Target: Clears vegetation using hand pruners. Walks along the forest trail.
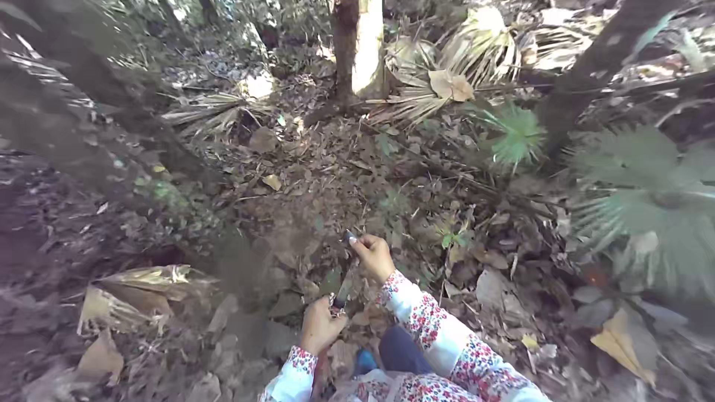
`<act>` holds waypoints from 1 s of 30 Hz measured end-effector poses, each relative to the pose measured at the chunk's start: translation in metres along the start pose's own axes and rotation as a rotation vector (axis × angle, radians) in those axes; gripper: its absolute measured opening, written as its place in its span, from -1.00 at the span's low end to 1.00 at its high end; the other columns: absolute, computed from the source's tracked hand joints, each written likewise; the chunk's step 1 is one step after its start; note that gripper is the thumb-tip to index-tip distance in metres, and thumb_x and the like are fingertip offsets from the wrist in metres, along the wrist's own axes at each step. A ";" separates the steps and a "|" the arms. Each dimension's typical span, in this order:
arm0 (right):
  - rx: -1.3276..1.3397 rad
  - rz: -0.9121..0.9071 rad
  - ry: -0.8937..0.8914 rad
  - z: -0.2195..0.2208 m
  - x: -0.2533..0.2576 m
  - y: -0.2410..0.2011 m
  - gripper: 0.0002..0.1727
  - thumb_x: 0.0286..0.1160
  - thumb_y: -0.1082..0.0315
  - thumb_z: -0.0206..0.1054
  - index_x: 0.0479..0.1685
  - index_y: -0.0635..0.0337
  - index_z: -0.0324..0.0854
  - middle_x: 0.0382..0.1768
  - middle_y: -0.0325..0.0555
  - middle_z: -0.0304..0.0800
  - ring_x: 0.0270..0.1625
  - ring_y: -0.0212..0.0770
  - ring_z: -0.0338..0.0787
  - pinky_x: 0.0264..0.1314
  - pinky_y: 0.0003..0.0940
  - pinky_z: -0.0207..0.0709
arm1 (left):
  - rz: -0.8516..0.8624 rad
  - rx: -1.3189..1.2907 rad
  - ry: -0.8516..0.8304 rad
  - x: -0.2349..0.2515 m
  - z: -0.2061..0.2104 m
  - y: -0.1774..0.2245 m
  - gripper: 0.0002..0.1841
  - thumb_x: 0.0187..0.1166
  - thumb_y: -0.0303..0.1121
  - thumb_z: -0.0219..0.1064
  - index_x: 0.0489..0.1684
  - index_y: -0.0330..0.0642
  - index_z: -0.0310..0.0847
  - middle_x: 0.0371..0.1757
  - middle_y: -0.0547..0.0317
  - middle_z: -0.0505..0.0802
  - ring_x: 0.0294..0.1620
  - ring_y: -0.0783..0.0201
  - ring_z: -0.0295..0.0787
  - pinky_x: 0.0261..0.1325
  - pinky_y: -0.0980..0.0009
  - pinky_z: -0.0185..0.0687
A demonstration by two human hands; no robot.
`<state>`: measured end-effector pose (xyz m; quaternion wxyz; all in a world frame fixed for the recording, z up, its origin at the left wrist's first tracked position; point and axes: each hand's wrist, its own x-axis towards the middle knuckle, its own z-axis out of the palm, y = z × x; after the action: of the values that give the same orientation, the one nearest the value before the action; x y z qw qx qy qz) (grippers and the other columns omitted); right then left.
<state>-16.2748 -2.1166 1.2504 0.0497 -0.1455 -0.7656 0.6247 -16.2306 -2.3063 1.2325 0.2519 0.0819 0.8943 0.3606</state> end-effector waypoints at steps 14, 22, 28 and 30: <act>0.229 -0.018 -0.451 -0.003 0.464 -0.082 -0.83 0.64 0.55 0.18 -0.03 0.43 0.66 -0.24 -0.16 0.82 -0.22 -0.45 0.77 -0.03 -0.46 0.66 | -0.044 -0.022 0.085 0.396 -0.162 0.088 -0.59 0.29 -0.36 0.50 0.05 -0.47 0.75 -0.11 -0.26 0.89 -0.01 -0.12 0.86 0.21 -0.15 0.68; 0.185 0.040 -0.568 0.027 0.691 -0.146 -0.78 0.30 0.68 0.41 -0.07 0.45 0.64 -0.29 -0.17 0.76 -0.25 -0.45 0.71 -0.05 -0.45 0.64 | -0.137 -0.009 0.131 0.571 -0.279 0.151 -0.64 0.28 -0.40 0.52 -0.01 -0.46 0.77 -0.12 -0.24 0.89 -0.01 -0.11 0.87 0.19 -0.15 0.69; 0.213 0.068 -0.550 0.084 0.878 -0.160 -0.86 0.35 0.62 0.44 -0.17 0.39 0.64 -0.36 -0.21 0.72 -0.32 -0.45 0.69 -0.13 -0.48 0.62 | -0.163 -0.066 0.184 0.742 -0.354 0.149 -0.62 0.26 -0.42 0.55 0.02 -0.47 0.75 -0.11 -0.25 0.89 -0.01 -0.12 0.87 0.21 -0.15 0.69; 0.222 0.064 -0.529 0.103 0.948 -0.171 -0.93 0.45 0.58 0.41 -0.22 0.36 0.63 -0.40 -0.24 0.72 -0.35 -0.47 0.69 -0.15 -0.49 0.62 | -0.152 -0.083 0.189 0.807 -0.390 0.150 -0.63 0.25 -0.43 0.54 0.02 -0.44 0.76 -0.11 -0.20 0.90 -0.03 -0.07 0.87 0.20 -0.11 0.69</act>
<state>-17.2318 -1.9738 1.2945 -0.1558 0.0045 -0.6738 0.7223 -17.1285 -2.1680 1.2583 0.1963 -0.0310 0.9020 0.3832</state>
